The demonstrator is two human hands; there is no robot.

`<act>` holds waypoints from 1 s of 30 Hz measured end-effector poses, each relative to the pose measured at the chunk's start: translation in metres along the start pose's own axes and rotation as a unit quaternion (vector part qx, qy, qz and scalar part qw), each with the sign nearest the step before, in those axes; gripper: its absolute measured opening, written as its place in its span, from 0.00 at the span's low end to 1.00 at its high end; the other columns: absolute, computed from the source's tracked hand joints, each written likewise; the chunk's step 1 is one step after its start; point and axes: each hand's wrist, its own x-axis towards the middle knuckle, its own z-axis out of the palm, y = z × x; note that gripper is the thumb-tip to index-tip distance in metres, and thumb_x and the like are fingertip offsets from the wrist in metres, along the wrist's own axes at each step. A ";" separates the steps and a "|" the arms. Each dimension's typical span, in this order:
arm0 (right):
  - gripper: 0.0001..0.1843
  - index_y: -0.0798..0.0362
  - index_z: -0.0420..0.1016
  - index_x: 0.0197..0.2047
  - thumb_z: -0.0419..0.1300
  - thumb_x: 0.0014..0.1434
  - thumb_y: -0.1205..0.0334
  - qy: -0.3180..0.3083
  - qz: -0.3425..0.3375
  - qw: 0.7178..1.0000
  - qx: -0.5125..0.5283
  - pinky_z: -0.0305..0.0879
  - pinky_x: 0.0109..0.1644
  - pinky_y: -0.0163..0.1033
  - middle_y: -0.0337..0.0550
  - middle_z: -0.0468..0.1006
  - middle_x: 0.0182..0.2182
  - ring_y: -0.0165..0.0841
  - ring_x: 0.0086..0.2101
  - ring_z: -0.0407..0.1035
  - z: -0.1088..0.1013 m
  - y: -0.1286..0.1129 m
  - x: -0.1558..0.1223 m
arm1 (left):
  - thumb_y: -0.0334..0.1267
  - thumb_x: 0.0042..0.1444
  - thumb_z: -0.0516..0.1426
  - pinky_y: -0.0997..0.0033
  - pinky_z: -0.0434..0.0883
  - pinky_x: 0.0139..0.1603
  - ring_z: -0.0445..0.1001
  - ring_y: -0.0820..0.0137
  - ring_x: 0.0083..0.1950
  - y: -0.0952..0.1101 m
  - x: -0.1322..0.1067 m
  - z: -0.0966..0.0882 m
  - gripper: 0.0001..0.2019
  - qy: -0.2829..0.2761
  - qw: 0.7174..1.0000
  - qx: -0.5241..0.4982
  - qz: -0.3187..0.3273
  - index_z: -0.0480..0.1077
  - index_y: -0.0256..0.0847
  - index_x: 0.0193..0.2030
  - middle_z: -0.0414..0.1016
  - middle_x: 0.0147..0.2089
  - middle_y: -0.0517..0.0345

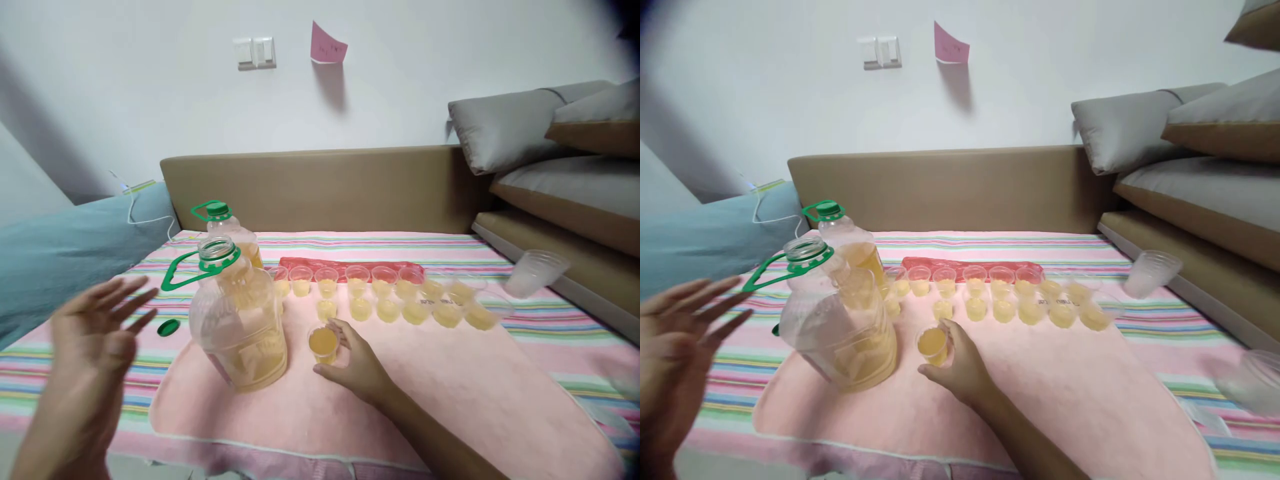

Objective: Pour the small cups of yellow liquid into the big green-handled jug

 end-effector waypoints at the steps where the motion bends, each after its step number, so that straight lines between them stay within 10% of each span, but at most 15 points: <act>1: 0.46 0.51 0.67 0.65 0.79 0.47 0.51 0.002 -0.003 1.000 0.007 0.59 0.74 0.60 0.56 0.70 0.65 0.52 0.66 0.65 0.002 0.001 0.000 | 0.77 0.57 0.58 0.30 0.65 0.75 0.62 0.41 0.77 -0.011 0.003 0.006 0.49 -0.042 0.999 -0.026 -0.013 0.48 0.53 0.75 0.54 0.79 0.40; 6: 0.36 0.50 0.71 0.59 0.76 0.50 0.52 0.014 -0.009 1.000 0.022 0.63 0.72 0.57 0.53 0.74 0.61 0.50 0.62 0.69 0.004 0.001 0.000 | 0.61 0.57 0.68 0.25 0.57 0.76 0.46 0.34 0.82 -0.027 -0.005 0.033 0.53 -0.199 0.979 0.024 -0.027 0.39 0.51 0.76 0.41 0.81 0.41; 18: 0.35 0.49 0.69 0.57 0.78 0.53 0.47 0.053 -0.033 0.995 0.083 0.71 0.67 0.52 0.53 0.76 0.58 0.48 0.61 0.71 -0.005 0.000 -0.008 | 0.53 0.53 0.72 0.32 0.72 0.70 0.62 0.40 0.75 -0.019 -0.004 0.047 0.45 -0.147 0.989 0.022 -0.003 0.50 0.47 0.68 0.59 0.72 0.45; 30: 0.34 0.47 0.71 0.62 0.78 0.60 0.45 0.105 -0.077 0.991 -0.012 0.71 0.67 0.46 0.51 0.74 0.61 0.45 0.63 0.69 -0.097 -0.067 -0.047 | 0.51 0.45 0.76 0.34 0.69 0.73 0.63 0.41 0.76 0.000 -0.008 0.077 0.49 -0.175 0.979 -0.088 0.053 0.53 0.53 0.67 0.61 0.72 0.47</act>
